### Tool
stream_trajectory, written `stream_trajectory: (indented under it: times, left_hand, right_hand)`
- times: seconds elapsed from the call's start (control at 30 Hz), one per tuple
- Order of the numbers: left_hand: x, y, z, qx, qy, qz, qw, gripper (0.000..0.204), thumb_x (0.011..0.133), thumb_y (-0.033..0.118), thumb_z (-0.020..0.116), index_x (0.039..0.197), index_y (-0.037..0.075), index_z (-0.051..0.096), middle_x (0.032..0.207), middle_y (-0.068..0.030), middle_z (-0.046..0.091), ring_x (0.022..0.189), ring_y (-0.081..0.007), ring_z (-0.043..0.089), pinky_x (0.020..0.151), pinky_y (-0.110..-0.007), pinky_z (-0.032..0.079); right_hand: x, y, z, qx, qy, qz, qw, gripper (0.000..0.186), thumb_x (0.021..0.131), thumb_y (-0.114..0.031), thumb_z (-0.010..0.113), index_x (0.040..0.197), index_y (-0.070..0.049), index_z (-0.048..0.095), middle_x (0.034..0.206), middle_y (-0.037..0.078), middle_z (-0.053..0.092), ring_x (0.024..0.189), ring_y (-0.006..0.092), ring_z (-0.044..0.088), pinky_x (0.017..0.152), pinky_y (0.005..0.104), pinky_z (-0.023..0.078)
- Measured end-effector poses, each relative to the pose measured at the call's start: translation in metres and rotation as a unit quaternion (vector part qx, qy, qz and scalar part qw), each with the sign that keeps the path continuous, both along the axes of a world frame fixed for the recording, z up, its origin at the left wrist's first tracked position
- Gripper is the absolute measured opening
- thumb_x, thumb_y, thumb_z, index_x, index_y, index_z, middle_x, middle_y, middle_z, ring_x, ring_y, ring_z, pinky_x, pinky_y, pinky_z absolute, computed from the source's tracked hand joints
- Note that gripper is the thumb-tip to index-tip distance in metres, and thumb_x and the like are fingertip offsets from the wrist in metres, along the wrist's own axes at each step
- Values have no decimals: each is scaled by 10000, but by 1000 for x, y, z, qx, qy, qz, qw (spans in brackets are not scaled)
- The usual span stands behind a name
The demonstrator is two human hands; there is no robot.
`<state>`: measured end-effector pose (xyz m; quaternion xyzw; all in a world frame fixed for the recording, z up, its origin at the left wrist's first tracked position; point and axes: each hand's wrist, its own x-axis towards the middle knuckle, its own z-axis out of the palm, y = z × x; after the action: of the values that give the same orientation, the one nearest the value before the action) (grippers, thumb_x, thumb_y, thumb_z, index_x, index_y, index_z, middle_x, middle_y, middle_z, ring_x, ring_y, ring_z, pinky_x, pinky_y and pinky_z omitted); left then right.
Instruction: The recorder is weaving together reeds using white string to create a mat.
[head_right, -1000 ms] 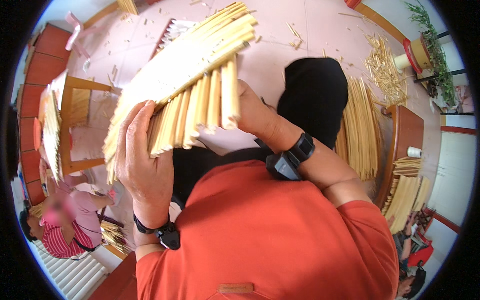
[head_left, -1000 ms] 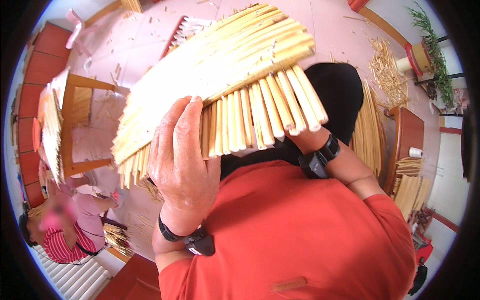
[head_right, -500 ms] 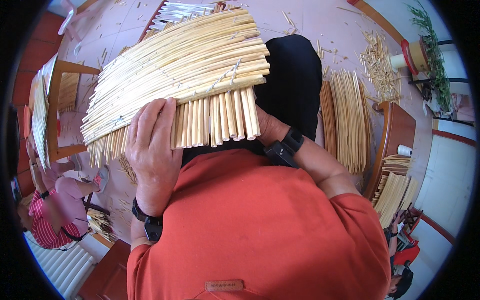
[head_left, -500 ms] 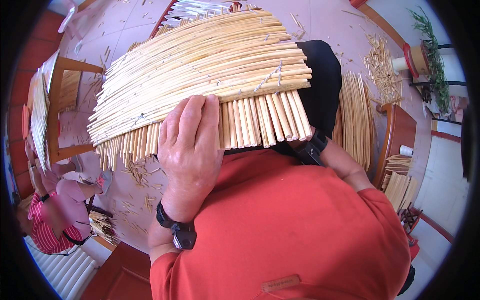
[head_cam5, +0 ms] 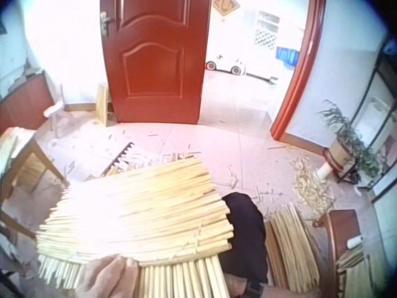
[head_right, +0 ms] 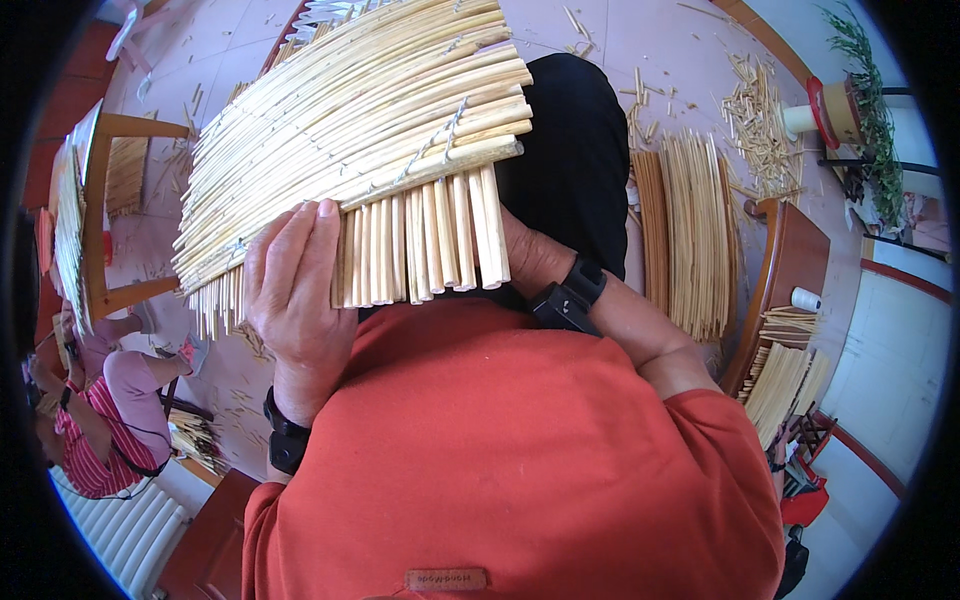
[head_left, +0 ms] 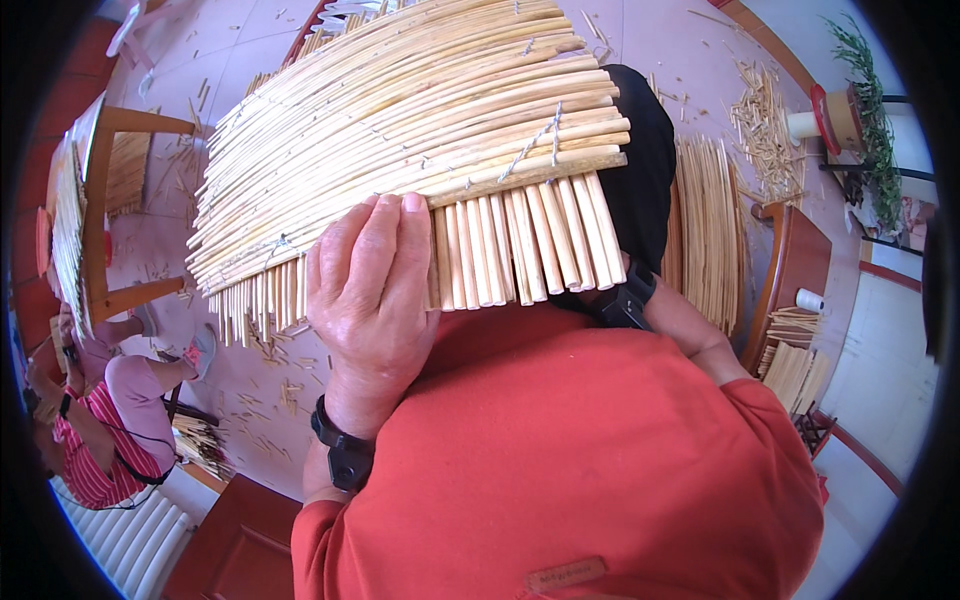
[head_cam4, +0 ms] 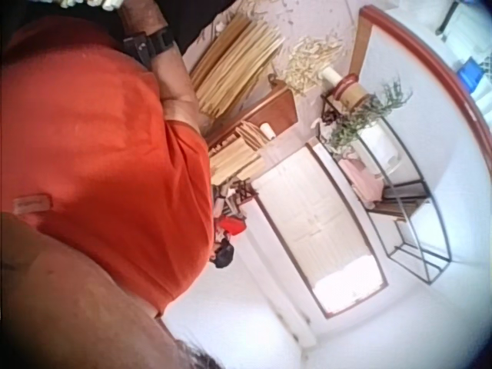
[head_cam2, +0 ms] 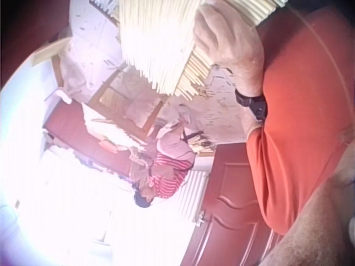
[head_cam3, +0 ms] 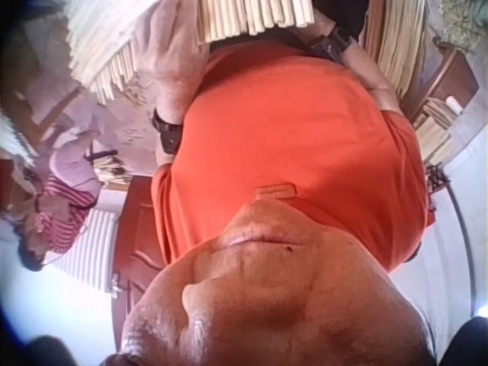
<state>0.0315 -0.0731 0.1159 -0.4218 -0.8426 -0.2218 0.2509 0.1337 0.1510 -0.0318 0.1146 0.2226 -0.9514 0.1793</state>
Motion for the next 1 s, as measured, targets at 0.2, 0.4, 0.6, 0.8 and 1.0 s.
stream_trajectory:
  times: [0.2,0.4,0.6,0.8,1.0]
  left_hand:
    - [-1,3,2,8,0,-1,1000,296,731,6,653,1021,-3,705,988,-95,650,928,-256,641,754,-367,493]
    - [-3,4,6,9,-9,-6,1000,293,725,2,660,1014,-9,704,974,-92,651,918,-252,641,754,-364,494]
    - [-1,3,8,-12,-18,-15,1000,306,720,-13,665,1024,-15,698,987,-88,635,931,-245,628,757,-363,490]
    - [-1,2,5,-9,-32,-8,999,336,718,-17,674,1054,-23,686,1026,-97,622,964,-247,616,782,-363,484]
    - [4,-4,2,-21,-83,-27,996,451,674,-37,675,1125,-26,658,1098,-110,606,1013,-278,598,846,-376,480]
  right_hand:
    - [1,2,-5,-5,-10,8,1000,307,919,-257,637,1124,-29,626,1006,71,661,826,132,626,722,283,529]
    - [1,2,-8,-9,-19,19,1000,335,915,-274,639,1140,-26,620,1026,76,661,848,140,631,742,291,534]
    - [3,2,-11,-15,-25,25,999,363,912,-291,642,1155,-23,614,1046,81,661,871,149,637,762,298,539]
    - [3,1,-14,-19,-30,27,999,391,909,-308,645,1171,-20,608,1066,85,662,893,158,642,781,306,543]
    - [5,3,-17,-23,-40,29,999,419,905,-325,648,1186,-18,602,1086,90,662,916,166,648,801,313,548]
